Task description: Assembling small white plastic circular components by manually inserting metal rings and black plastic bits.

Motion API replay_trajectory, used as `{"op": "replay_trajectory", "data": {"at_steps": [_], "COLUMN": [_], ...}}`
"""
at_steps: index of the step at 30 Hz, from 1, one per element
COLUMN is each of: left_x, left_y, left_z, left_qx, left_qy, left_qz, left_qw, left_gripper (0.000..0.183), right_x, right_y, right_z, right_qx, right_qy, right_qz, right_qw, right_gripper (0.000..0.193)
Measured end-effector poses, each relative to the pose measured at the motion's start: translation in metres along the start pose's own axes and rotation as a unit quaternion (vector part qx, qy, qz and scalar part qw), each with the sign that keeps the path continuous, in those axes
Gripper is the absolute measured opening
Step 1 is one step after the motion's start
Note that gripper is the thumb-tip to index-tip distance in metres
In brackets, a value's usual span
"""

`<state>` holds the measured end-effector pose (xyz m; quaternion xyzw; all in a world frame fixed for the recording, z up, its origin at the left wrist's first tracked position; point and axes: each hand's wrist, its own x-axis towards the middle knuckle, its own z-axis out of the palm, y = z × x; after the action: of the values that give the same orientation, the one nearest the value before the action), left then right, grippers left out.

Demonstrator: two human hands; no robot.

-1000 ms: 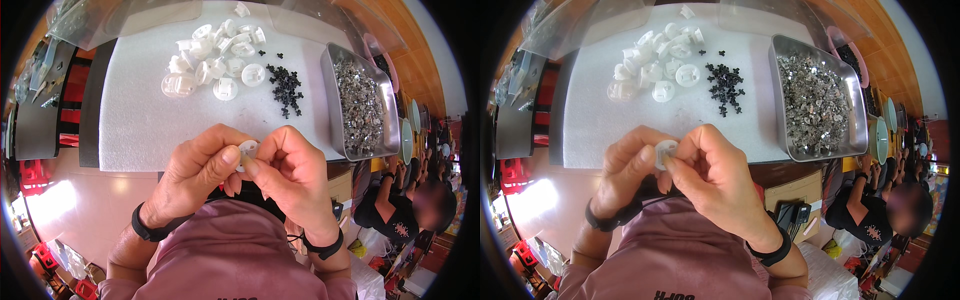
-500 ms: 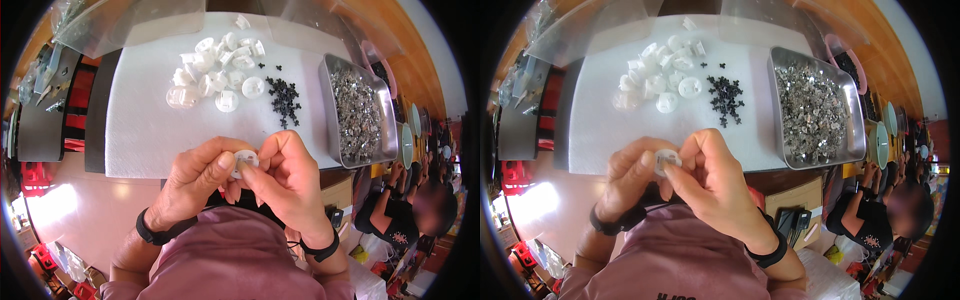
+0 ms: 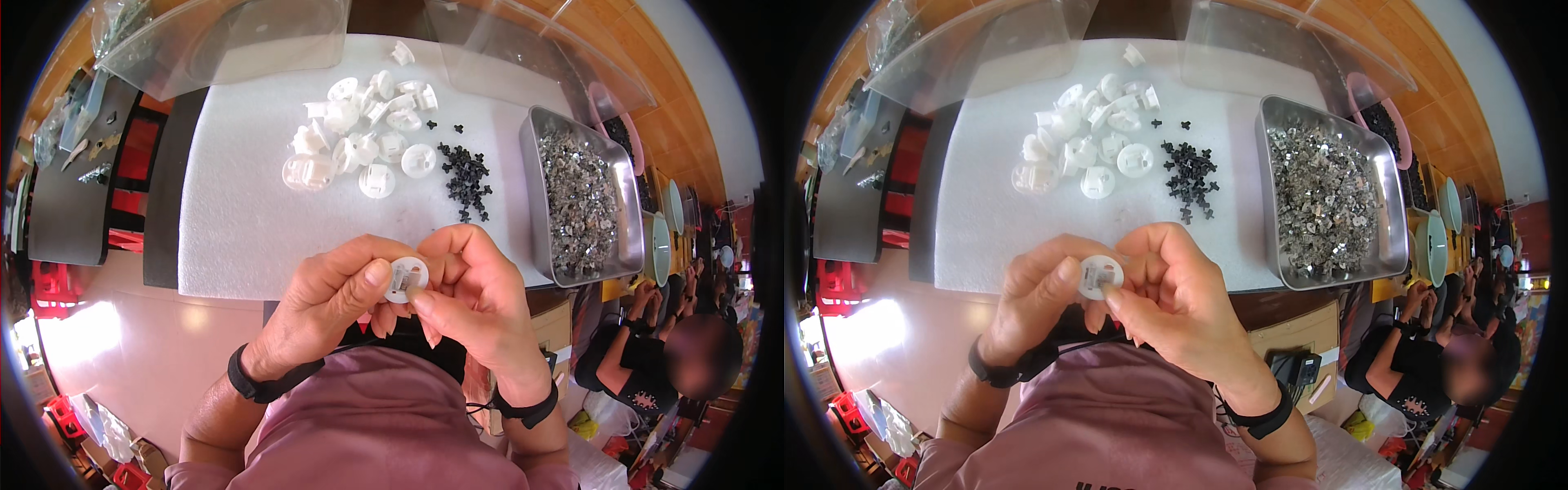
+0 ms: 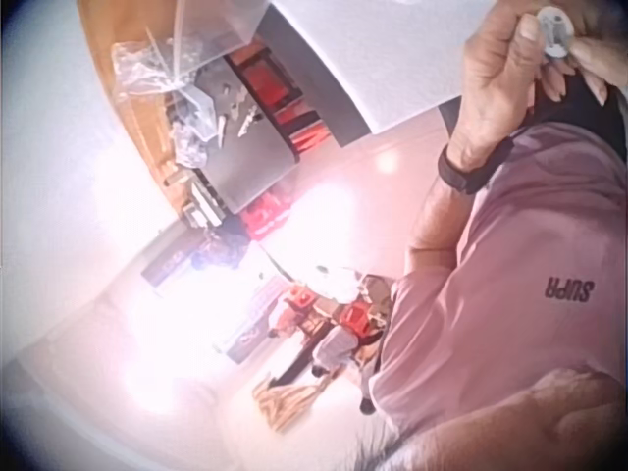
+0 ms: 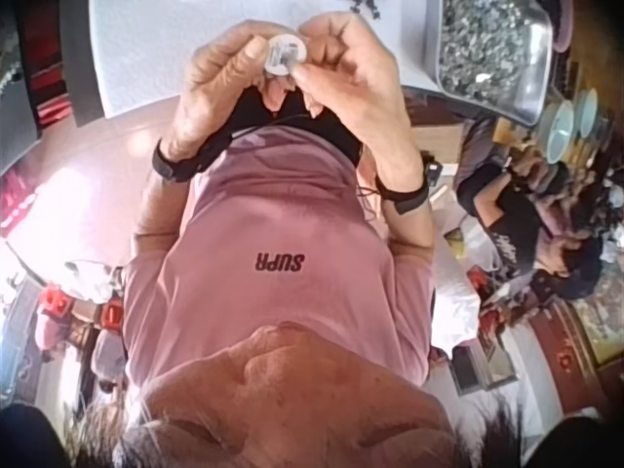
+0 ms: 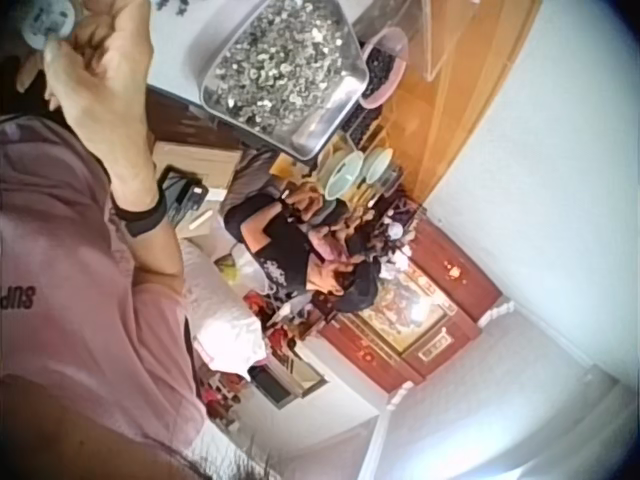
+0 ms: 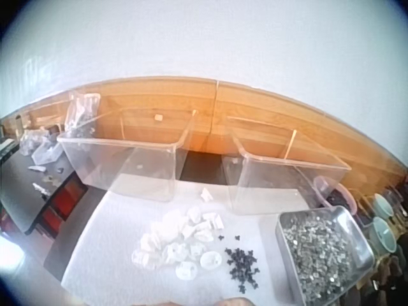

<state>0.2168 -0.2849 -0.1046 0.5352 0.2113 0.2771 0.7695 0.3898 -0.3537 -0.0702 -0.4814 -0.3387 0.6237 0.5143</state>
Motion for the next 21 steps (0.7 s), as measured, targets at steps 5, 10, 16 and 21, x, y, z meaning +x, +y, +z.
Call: {"op": "replay_trajectory", "data": {"at_steps": [5, 10, 16, 21], "left_x": [-0.0001, 0.0002, 0.0016, 0.0016], "left_y": [-0.0001, 0.0025, 0.006, 0.0065], "left_z": [-0.0001, 0.0023, 0.0027, 0.0033], "left_qx": [0.002, 0.041, 0.056, 0.074], "left_qy": [-0.002, 0.0, -0.004, -0.001], "left_qz": [0.002, 0.005, -0.022, -0.033], "left_qw": [1.0, 0.999, 0.998, 0.997], "left_gripper": [0.038, 0.037, 0.043, 0.041], "right_x": [0.002, 0.001, 0.001, -0.0004], "right_y": [0.0008, -0.0026, -0.0091, -0.0075], "right_z": [-0.0043, -0.0054, -0.0056, -0.0058], "right_qx": [-0.004, -0.041, -0.102, -0.167], "right_qy": [-0.034, -0.036, -0.049, -0.04], "right_qz": [0.001, 0.018, 0.023, 0.005], "right_qw": [0.999, 0.998, 0.993, 0.985], "right_gripper": [0.023, 0.022, 0.021, 0.022]}}
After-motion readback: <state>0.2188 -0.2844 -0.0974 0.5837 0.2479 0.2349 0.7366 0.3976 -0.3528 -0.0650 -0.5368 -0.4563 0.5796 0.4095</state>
